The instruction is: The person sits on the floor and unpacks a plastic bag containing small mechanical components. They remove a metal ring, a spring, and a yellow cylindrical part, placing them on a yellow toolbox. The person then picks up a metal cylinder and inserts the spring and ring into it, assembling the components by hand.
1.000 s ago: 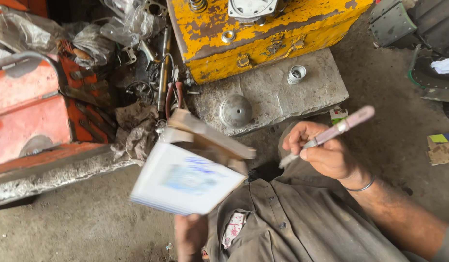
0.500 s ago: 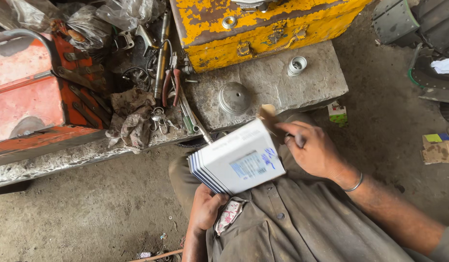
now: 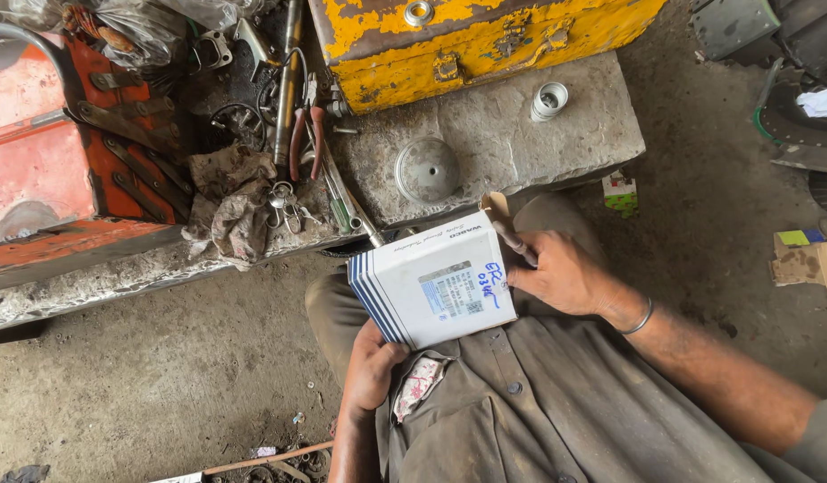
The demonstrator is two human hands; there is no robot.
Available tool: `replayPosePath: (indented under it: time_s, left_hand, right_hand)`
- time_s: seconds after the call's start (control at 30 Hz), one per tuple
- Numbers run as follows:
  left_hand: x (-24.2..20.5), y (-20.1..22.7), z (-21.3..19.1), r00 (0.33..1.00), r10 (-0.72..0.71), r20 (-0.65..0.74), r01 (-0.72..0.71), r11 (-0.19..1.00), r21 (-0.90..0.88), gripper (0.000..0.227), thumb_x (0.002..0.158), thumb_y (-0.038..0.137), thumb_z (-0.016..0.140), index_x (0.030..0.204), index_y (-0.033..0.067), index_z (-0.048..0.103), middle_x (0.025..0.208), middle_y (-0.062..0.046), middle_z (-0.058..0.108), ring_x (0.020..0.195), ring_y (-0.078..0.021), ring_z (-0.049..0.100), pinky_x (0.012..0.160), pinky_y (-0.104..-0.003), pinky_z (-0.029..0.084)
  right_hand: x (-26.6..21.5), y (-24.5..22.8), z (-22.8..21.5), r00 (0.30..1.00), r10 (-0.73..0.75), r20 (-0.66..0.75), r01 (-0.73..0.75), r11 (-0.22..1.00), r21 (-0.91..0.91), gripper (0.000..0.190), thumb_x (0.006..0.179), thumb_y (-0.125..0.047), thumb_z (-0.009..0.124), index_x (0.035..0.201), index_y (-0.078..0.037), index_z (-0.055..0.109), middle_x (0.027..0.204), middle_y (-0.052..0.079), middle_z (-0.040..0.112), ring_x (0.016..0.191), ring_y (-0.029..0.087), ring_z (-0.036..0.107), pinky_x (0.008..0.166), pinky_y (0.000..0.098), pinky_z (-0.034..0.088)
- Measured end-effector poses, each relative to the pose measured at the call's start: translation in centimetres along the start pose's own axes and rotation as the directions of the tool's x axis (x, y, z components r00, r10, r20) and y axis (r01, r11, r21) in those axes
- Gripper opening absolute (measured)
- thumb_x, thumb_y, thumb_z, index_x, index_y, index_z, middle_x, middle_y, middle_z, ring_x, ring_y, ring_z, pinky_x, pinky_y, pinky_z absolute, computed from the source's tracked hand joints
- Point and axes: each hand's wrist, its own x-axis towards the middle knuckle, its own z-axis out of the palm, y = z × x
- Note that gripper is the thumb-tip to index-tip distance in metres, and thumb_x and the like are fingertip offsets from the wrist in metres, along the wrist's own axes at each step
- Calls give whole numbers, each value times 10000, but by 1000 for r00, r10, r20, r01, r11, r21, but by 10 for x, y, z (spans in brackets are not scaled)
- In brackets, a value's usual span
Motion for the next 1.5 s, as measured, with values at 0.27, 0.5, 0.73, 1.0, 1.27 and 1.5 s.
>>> replayPosePath:
  time_s: [0.27, 0.5, 0.73, 1.0, 1.27, 1.5]
  left_hand:
    - [3, -9, 2, 987, 89, -133, -107, 985, -138, 641, 981, 420, 629, 1394, -65, 559, 1324, -135, 659, 1223, -195, 593, 1093, -351, 409]
    - [4, -15, -3, 990, 25, -138, -73, 932, -354, 661, 979, 418, 603, 1395, -90, 524, 1357, -169, 643, 1240, -252, 592, 1103, -405, 404]
    - [7, -14, -11, 986, 77, -147, -92, 991, -100, 613, 1027, 395, 556, 1392, -97, 556, 1334, -167, 646, 1226, -216, 581, 1102, -366, 392]
    - [4, -4, 0, 994, 41, -100, -75, 929, -364, 736, 971, 462, 594, 1433, -101, 491, 1369, -210, 626, 1254, -300, 591, 1104, -431, 414]
    - [6, 36, 8, 976, 79, -203, -186, 790, -584, 824, 937, 500, 574, 1562, 22, 332, 1506, -137, 503, 1382, -316, 509, 1177, -505, 363]
    - [2, 107, 4, 866, 411, -285, -498, 766, -408, 830, 975, 449, 638, 1614, 17, 333, 1473, -144, 524, 1386, -294, 509, 1182, -474, 423]
  right_hand:
    - [-7, 12, 10, 926, -328, -187, 369, 892, 263, 215, 923, -196, 633, 807, -21, 587, 745, 53, 518, 653, 167, 503, 598, 342, 412]
    - [-13, 16, -10, 881, -401, -251, 405, 368, 837, 232, 902, -164, 548, 995, 34, 625, 1001, 67, 566, 930, 173, 531, 831, 320, 453]
    - [-1, 23, -13, 932, -330, -149, 352, 729, 588, 510, 932, -332, 731, 1267, 35, 615, 1076, 83, 638, 1021, 166, 601, 962, 323, 483]
    - [-26, 29, -39, 951, -283, -125, 238, 413, 879, 440, 909, -150, 545, 1329, -23, 561, 1241, 77, 649, 1137, 155, 612, 1038, 309, 470]
    - [-52, 22, -118, 831, -196, -520, 543, 90, 835, 590, 869, -125, 721, 1384, 98, 537, 1249, 170, 664, 1163, 273, 669, 1077, 393, 540]
    - [-42, 41, -130, 621, -197, -759, 582, 764, 278, 349, 991, -102, 705, 1284, 70, 625, 1151, 76, 680, 1023, 178, 653, 945, 296, 531]
